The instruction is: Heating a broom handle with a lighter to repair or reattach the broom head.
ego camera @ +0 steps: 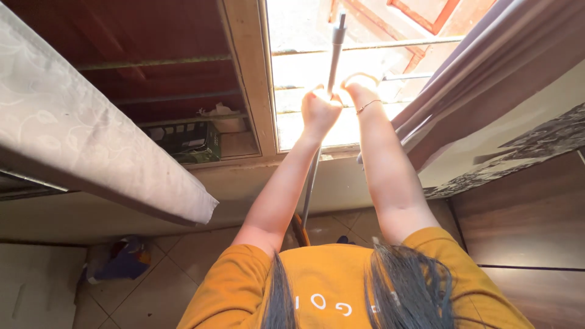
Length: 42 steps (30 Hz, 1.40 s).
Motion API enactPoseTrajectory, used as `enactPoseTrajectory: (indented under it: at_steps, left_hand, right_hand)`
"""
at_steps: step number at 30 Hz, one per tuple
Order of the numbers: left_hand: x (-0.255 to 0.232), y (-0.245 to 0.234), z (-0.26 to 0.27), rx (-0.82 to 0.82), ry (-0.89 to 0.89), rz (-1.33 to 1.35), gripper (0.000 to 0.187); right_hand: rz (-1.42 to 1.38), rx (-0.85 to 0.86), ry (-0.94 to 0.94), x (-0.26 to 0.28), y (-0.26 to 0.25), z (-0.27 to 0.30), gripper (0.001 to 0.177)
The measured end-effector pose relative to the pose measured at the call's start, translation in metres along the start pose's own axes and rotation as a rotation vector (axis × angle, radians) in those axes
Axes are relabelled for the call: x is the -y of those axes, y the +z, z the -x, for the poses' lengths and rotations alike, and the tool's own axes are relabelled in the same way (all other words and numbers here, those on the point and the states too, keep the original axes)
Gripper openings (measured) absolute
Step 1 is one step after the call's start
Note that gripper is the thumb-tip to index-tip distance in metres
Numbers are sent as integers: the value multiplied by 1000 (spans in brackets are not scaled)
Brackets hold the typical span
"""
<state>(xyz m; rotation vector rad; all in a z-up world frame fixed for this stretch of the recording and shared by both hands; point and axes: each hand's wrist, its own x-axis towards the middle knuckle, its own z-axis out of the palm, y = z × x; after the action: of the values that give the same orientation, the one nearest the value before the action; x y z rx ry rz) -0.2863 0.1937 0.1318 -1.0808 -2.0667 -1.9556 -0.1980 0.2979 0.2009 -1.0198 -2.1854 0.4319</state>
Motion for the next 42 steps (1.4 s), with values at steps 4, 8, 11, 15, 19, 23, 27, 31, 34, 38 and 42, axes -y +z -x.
enactPoseTrajectory:
  at_steps: [4,8,11,15,19,23,27,31,34,38,42]
  left_hand:
    - [3,2,-4,17,-38,45,10]
    - [22,34,2,88,60,75,19]
    - [39,78,16,350,-142,120,25]
    - [111,159,18,576,333,-402,26]
    - [86,170,21,162,884,-894,18]
    - [26,157,18,284,14,205,17]
    - [-23,125,9,254,-59,222,14]
    - [-32,119,10,231,-77,262,15]
    - [-45,101,8,231,-75,288,16]
    - [-27,97,0,252,-190,189,16]
    - [-6,88,-7,280,-211,206,14]
  right_hand:
    - [-104,-91,20,-13,10,-9,82]
    - [-197,-184,43,-36,18,-24,83]
    - [-262,-252,58,-55,19,-32,84]
    - [-340,-345,87,-77,10,-35,85]
    - [-430,-442,103,-148,38,-60,86]
    - [-63,-215,195,-66,-13,-68,84]
    - [535,211,343,-58,-19,-75,81]
    - [592,167,251,-79,-5,-82,88]
    - [592,205,275,-69,-14,-80,95]
    - [602,290,352,-66,-14,-87,108]
    - [485,222,333,-38,-47,-73,107]
